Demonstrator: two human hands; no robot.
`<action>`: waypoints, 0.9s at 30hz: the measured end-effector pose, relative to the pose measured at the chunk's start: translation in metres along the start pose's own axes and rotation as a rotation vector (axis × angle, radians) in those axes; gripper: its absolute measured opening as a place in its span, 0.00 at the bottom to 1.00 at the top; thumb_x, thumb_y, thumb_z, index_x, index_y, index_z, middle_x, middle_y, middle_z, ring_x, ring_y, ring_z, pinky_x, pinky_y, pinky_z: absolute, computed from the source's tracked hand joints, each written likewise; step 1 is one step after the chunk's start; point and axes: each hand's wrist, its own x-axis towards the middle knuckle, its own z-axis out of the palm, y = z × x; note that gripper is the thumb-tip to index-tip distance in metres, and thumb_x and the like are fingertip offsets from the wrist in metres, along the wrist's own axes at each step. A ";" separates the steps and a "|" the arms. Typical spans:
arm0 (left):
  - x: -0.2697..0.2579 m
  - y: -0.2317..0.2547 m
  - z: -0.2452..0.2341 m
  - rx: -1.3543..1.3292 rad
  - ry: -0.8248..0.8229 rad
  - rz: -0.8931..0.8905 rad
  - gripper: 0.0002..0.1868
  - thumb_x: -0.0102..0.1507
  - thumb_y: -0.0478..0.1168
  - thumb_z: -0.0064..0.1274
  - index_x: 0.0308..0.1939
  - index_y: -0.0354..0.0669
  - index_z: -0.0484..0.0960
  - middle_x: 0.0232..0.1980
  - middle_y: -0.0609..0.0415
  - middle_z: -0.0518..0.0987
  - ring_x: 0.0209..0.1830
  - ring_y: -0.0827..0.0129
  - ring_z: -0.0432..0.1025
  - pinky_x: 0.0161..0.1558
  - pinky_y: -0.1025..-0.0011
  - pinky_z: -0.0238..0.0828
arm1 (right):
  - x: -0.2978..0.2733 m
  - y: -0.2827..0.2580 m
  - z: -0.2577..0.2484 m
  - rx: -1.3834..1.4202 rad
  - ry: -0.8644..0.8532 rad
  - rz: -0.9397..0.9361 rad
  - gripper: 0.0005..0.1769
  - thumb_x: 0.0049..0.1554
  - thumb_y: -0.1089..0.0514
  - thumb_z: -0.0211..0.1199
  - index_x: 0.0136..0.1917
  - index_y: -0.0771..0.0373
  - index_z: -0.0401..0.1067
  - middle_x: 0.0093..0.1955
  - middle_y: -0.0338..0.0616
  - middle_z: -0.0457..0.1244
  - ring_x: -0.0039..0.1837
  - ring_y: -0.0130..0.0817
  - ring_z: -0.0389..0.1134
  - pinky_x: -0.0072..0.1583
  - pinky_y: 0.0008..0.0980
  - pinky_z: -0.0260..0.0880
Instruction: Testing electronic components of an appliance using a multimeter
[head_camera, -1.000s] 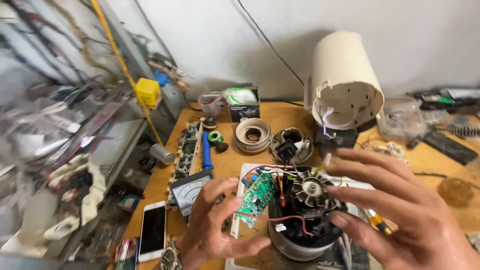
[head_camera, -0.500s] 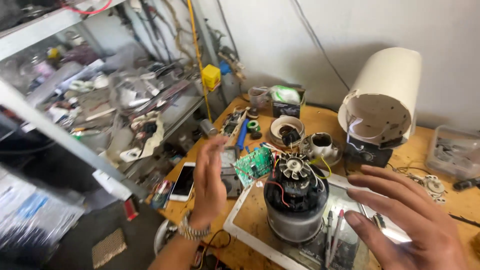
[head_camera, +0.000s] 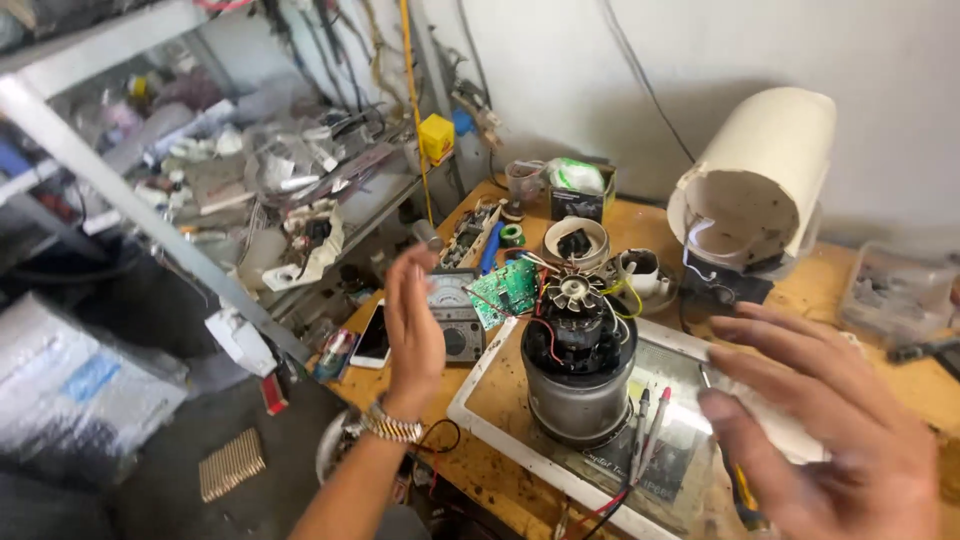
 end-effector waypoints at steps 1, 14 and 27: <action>-0.006 -0.007 0.002 -0.014 -0.005 -0.150 0.25 0.73 0.51 0.25 0.65 0.45 0.70 0.62 0.49 0.75 0.60 0.66 0.73 0.63 0.66 0.71 | -0.001 -0.003 -0.005 -0.019 0.006 0.033 0.12 0.53 0.64 0.63 0.48 0.75 0.75 0.56 0.61 0.69 0.64 0.56 0.72 0.69 0.49 0.69; -0.040 -0.047 0.024 -0.177 -0.247 -0.135 0.31 0.71 0.36 0.30 0.81 0.50 0.53 0.43 0.56 0.66 0.34 0.72 0.59 0.42 0.70 0.66 | -0.002 0.028 0.079 -0.039 -0.170 -0.105 0.13 0.58 0.62 0.62 0.57 0.61 0.75 0.69 0.50 0.65 0.77 0.56 0.62 0.76 0.52 0.60; -0.042 -0.069 0.013 -0.234 -0.321 0.096 0.31 0.74 0.39 0.40 0.79 0.38 0.49 0.65 0.42 0.70 0.62 0.62 0.71 0.66 0.63 0.70 | 0.019 0.027 0.160 -0.459 -0.094 -0.146 0.12 0.56 0.46 0.69 0.49 0.52 0.78 0.73 0.51 0.62 0.79 0.61 0.52 0.73 0.65 0.47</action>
